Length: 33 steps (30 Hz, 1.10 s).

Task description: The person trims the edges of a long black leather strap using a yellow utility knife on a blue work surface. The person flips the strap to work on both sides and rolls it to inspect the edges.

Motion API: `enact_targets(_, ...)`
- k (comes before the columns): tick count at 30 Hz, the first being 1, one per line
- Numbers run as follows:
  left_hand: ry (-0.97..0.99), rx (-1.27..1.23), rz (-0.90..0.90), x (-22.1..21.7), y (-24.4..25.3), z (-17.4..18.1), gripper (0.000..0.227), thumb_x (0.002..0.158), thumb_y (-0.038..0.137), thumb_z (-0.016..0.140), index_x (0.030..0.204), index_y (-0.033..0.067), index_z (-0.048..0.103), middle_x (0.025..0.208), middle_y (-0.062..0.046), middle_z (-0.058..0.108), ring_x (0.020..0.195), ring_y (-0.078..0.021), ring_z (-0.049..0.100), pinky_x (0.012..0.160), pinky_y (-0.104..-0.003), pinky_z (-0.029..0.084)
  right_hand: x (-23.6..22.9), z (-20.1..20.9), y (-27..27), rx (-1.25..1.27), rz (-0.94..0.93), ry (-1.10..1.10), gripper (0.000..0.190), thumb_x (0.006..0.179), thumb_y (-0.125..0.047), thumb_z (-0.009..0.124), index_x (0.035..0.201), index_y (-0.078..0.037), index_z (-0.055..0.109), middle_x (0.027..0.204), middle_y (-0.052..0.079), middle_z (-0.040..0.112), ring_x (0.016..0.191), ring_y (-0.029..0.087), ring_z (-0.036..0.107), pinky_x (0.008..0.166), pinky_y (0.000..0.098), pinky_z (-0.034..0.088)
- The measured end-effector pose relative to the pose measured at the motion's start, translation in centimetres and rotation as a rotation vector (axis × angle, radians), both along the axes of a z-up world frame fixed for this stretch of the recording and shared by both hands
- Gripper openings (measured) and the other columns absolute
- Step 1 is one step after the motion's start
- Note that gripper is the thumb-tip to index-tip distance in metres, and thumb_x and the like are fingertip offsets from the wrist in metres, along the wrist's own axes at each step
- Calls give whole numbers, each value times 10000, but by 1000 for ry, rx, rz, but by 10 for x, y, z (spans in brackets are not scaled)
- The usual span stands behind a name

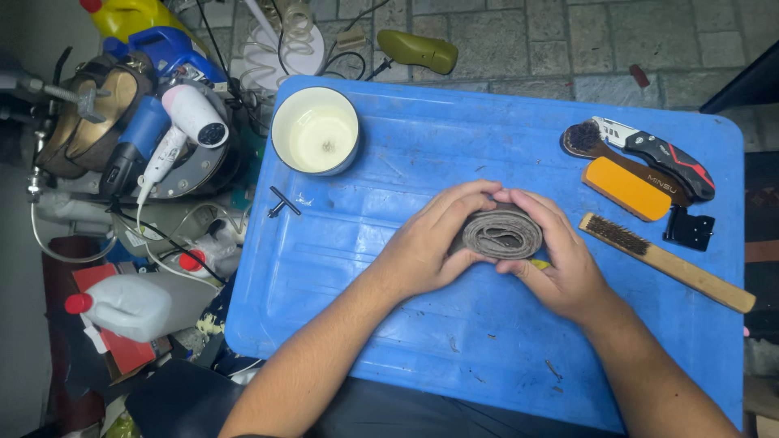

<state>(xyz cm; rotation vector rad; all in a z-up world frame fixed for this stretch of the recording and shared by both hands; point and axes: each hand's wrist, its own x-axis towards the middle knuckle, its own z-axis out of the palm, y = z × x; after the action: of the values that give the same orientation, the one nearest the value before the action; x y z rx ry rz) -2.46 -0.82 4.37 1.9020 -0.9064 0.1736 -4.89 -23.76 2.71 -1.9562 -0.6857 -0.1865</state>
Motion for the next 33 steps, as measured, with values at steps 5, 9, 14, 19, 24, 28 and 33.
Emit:
enact_targets(5, 96, -73, 8, -9, -7, -5, 748, 874, 157, 812, 1492, 39, 407, 1466, -160, 571, 1361, -330, 599, 1155, -387, 502, -4, -13, -9, 116, 2, 82, 595, 888, -64, 750, 1421, -12, 492, 1429, 172, 584, 1252, 240, 639, 1047, 330, 536)
enact_targets(9, 37, -84, 27, -14, -12, -2, 581, 937, 61, 752, 1470, 62, 519, 1463, -154, 591, 1350, -308, 621, 1155, -380, 531, -11, -24, -2, 286, -78, 248, 467, 935, -17, 710, 1360, -10, 515, 1388, 183, 576, 963, 153, 712, 844, 282, 619)
enact_targets(14, -86, -60, 99, -19, -15, 2, 472, 940, 36, 729, 1387, 39, 578, 1360, -142, 644, 1271, -299, 665, 1086, -381, 568, -15, -20, 4, 175, -105, -49, 497, 896, -36, 771, 1322, 8, 520, 1351, 189, 607, 1245, 249, 652, 1005, 332, 581)
enact_targets(19, -142, -45, 113, -24, -14, 3, 425, 929, 26, 715, 1339, 29, 604, 1255, -130, 680, 1171, -283, 698, 998, -382, 579, -17, -16, 6, 186, -99, -128, 538, 826, -150, 834, 1271, -12, 565, 1269, 137, 661, 1265, 240, 669, 1120, 385, 555)
enact_targets(24, -147, -31, 133, -23, -17, 2, 432, 944, 66, 723, 1357, 49, 598, 1280, -116, 677, 1197, -276, 695, 1039, -387, 567, -20, -20, 8, 257, -136, -63, 516, 858, -157, 836, 1285, -14, 584, 1287, 129, 658, 1271, 236, 665, 1118, 365, 563)
enact_targets(28, 36, -53, 69, -12, -16, 1, 549, 974, 161, 743, 1466, 71, 517, 1403, -146, 623, 1302, -308, 660, 1094, -370, 565, -8, -16, 6, 243, -140, 6, 556, 890, -226, 802, 1340, 7, 573, 1329, 151, 642, 1288, 228, 633, 1125, 352, 519)
enact_targets(33, 70, 14, 72, -4, -11, 0, 902, 789, 347, 863, 1515, 44, 423, 1438, -211, 560, 1335, -382, 576, 1099, -432, 496, -6, 0, -14, -46, -212, -175, 641, 811, -362, 803, 1293, -1, 586, 1276, 123, 697, 1264, 217, 578, 1133, 355, 473)
